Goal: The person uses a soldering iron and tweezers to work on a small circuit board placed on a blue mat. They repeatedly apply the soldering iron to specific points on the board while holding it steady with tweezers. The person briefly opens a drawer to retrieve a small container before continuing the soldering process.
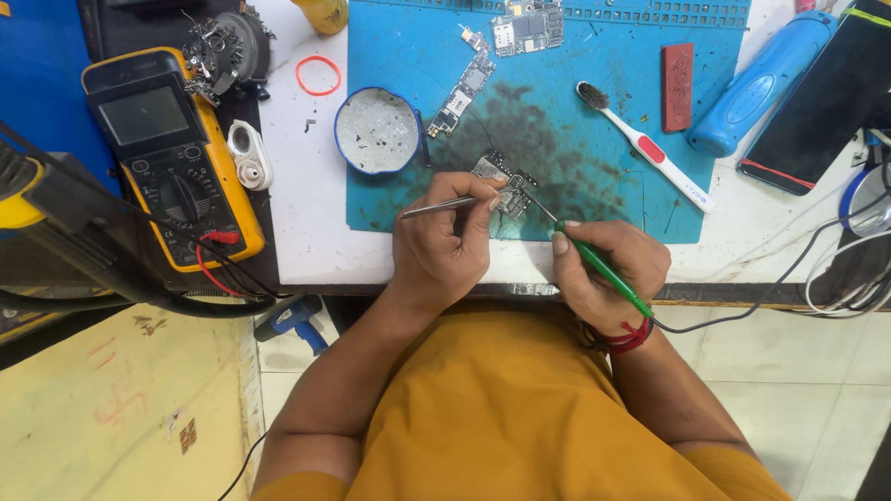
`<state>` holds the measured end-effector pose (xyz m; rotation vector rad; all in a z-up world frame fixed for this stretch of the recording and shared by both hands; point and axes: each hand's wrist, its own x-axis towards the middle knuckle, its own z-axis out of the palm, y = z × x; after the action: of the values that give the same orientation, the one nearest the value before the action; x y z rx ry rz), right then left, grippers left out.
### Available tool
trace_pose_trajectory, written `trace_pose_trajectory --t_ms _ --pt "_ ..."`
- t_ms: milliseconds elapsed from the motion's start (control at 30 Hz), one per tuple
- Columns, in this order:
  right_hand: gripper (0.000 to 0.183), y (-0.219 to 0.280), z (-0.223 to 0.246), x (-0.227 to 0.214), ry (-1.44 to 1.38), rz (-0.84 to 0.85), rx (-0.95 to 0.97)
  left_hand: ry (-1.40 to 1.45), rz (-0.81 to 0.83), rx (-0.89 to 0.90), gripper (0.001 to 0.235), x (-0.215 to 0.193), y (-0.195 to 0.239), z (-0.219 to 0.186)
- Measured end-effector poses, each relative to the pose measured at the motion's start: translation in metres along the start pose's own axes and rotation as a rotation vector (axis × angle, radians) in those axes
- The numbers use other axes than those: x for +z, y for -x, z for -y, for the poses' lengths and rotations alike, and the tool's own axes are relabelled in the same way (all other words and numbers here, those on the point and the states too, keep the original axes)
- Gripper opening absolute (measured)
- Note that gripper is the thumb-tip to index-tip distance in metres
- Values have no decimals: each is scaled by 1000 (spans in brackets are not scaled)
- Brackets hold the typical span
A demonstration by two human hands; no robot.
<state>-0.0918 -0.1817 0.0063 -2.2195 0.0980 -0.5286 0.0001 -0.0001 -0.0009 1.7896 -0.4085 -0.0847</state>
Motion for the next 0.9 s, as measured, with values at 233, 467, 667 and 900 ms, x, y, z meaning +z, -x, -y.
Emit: trace_pose_trajectory --t_ms 233,467,667,900 --pt "14 -3 2 1 5 0 -16 3 3 -1 11 -1 0 0" --pt "15 4 -5 0 -3 -23 15 14 4 -13 10 0 0 -1" --pt "14 -1 0 1 -17 -21 39 0 11 -33 11 0 0 0" --pt "14 18 -19 3 -77 -36 54 27 4 25 11 0 -2 2"
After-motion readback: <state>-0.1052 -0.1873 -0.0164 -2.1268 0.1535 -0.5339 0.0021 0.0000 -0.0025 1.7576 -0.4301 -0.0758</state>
